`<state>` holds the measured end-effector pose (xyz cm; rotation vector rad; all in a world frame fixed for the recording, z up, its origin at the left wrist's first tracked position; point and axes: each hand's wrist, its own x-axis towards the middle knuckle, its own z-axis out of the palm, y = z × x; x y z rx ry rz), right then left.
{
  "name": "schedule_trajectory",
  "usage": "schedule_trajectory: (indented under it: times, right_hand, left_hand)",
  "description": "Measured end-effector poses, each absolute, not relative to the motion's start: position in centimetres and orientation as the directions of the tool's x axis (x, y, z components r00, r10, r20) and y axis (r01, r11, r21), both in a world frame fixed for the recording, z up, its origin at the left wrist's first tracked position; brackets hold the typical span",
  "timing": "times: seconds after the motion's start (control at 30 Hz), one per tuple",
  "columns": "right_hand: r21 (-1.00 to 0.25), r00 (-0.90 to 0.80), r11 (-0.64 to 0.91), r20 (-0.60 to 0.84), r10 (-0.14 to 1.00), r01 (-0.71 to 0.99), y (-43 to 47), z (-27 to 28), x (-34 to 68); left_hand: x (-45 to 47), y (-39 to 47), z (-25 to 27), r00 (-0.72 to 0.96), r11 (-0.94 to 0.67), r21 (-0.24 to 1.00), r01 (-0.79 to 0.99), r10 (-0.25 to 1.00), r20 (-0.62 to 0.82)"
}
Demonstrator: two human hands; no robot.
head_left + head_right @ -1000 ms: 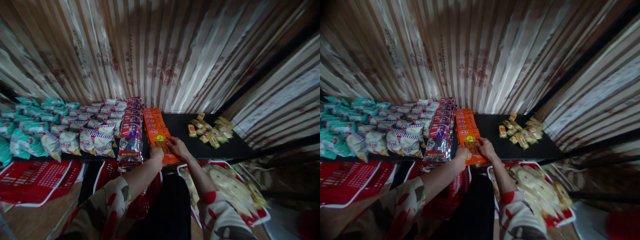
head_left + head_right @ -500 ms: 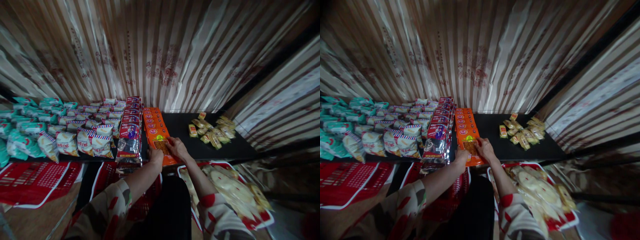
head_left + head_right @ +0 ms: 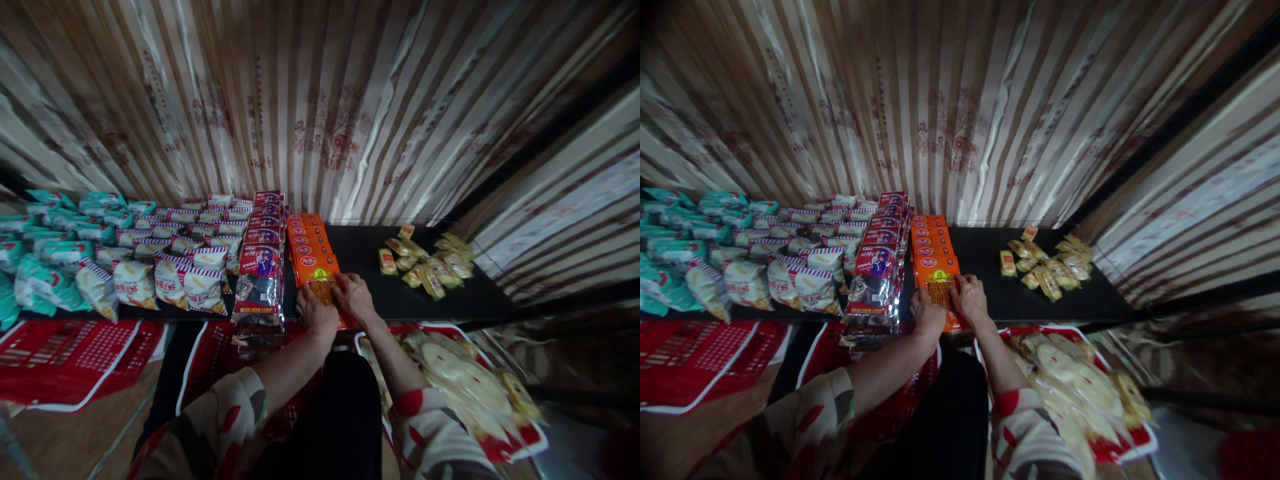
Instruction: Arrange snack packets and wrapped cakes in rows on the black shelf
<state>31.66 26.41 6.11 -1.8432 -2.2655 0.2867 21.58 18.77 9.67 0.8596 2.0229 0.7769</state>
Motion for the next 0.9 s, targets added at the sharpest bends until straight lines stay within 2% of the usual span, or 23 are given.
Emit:
schedule_trajectory:
  times: [0.17,0.33,0.43,0.57,0.7,0.8,0.9]
  right_hand:
    - [-0.255,-0.271,0.299,0.139,0.952,0.920,26.7,5.3,31.7]
    - [-0.251,-0.376,0.417,0.199,0.905,0.873,26.8,4.4,31.4]
    - [-0.259,-0.373,0.419,0.209,0.904,0.871,27.0,4.0,31.2]
    - [-0.301,-0.334,0.417,0.292,0.896,0.857,26.6,4.3,30.8]
    - [-0.409,-0.232,0.381,0.368,0.900,0.829,24.0,6.9,30.0]
    - [-0.497,-0.325,0.389,0.213,0.921,0.776,20.7,9.4,29.4]
    - [-0.550,-0.598,0.440,-0.141,0.789,0.710,17.5,10.7,28.8]
  left_hand:
    - [22.1,17.8,10.7,-0.402,0.607,0.683,0.406,0.790,-0.464]
    - [21.9,17.6,10.7,-0.409,0.598,0.685,0.416,0.796,-0.446]
    - [22.0,16.9,10.9,-0.408,0.578,0.700,0.419,0.809,-0.424]
    - [22.4,14.0,10.7,-0.389,0.422,0.804,0.418,0.883,-0.262]
    - [21.8,9.7,9.3,-0.296,0.215,0.905,0.367,0.949,-0.105]
    - [20.3,6.7,7.2,-0.202,0.204,0.930,0.307,0.968,-0.145]
    - [18.5,4.7,4.3,-0.140,0.389,0.898,0.207,0.920,-0.366]
